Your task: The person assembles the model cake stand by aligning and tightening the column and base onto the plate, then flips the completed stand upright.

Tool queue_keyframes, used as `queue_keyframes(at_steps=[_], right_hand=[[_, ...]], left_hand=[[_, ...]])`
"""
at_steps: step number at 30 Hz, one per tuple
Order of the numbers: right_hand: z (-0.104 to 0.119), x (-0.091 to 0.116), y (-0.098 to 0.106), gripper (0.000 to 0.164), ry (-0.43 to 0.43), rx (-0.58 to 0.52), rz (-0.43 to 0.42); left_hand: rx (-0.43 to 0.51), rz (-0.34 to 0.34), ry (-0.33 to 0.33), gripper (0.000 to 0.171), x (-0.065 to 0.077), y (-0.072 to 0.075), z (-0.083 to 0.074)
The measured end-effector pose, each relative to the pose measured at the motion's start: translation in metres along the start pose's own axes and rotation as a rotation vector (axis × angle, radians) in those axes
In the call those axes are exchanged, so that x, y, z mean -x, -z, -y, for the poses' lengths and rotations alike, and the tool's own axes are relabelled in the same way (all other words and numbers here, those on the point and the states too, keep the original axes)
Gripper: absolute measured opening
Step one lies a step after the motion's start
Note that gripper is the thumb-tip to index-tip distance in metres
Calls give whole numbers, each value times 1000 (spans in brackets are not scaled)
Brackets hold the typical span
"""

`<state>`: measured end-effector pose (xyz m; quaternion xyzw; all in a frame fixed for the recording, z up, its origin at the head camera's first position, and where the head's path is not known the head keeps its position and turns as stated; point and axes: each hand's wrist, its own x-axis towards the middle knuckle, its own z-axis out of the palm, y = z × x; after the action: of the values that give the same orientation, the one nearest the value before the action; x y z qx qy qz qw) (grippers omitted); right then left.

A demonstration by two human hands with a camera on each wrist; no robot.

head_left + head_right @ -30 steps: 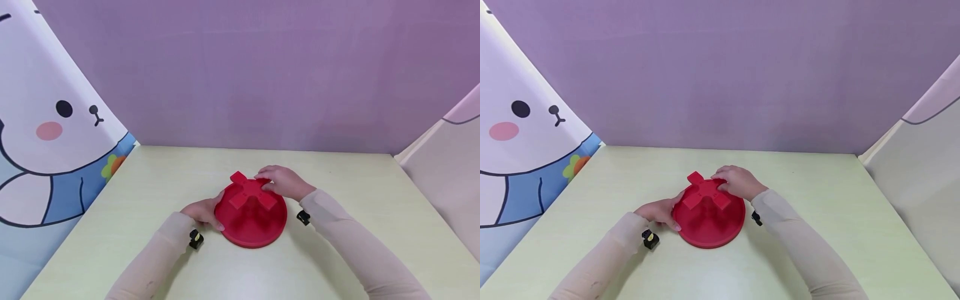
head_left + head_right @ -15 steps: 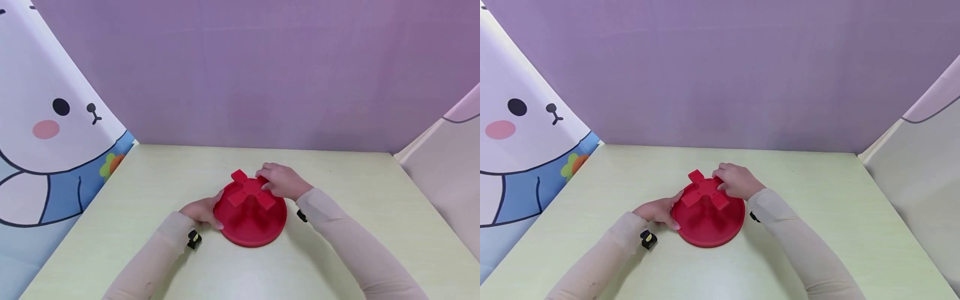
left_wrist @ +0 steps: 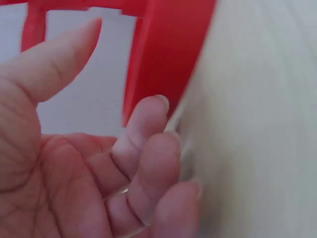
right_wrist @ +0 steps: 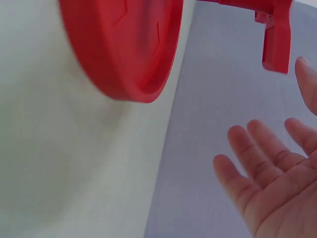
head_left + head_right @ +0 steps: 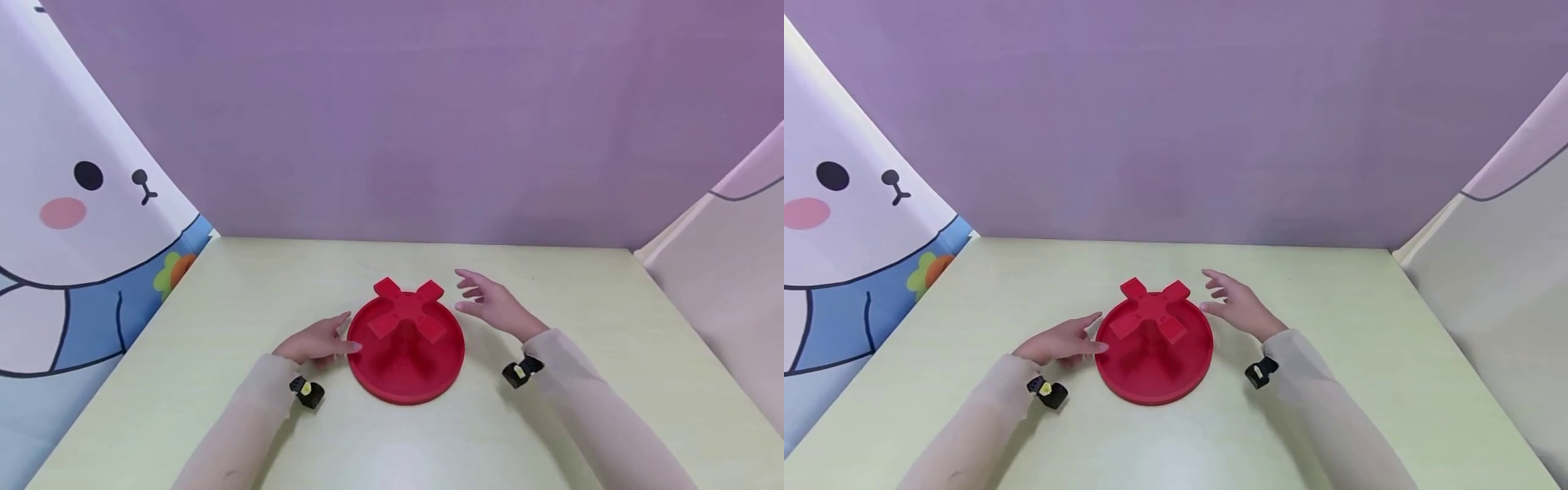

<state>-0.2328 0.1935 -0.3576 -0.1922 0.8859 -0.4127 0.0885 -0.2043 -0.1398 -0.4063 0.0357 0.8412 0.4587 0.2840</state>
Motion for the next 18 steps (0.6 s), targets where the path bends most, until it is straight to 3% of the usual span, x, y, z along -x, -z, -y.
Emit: queue_keyframes(at_steps=[6, 18], right_hand=[[-16, 13, -6, 61, -71, -74, -3], [-31, 24, -19, 61, -136, -145, 30]], left_hand=[[39, -80, -26, 72, 2, 7, 3], [18, -72, 16, 72, -2, 8, 2]])
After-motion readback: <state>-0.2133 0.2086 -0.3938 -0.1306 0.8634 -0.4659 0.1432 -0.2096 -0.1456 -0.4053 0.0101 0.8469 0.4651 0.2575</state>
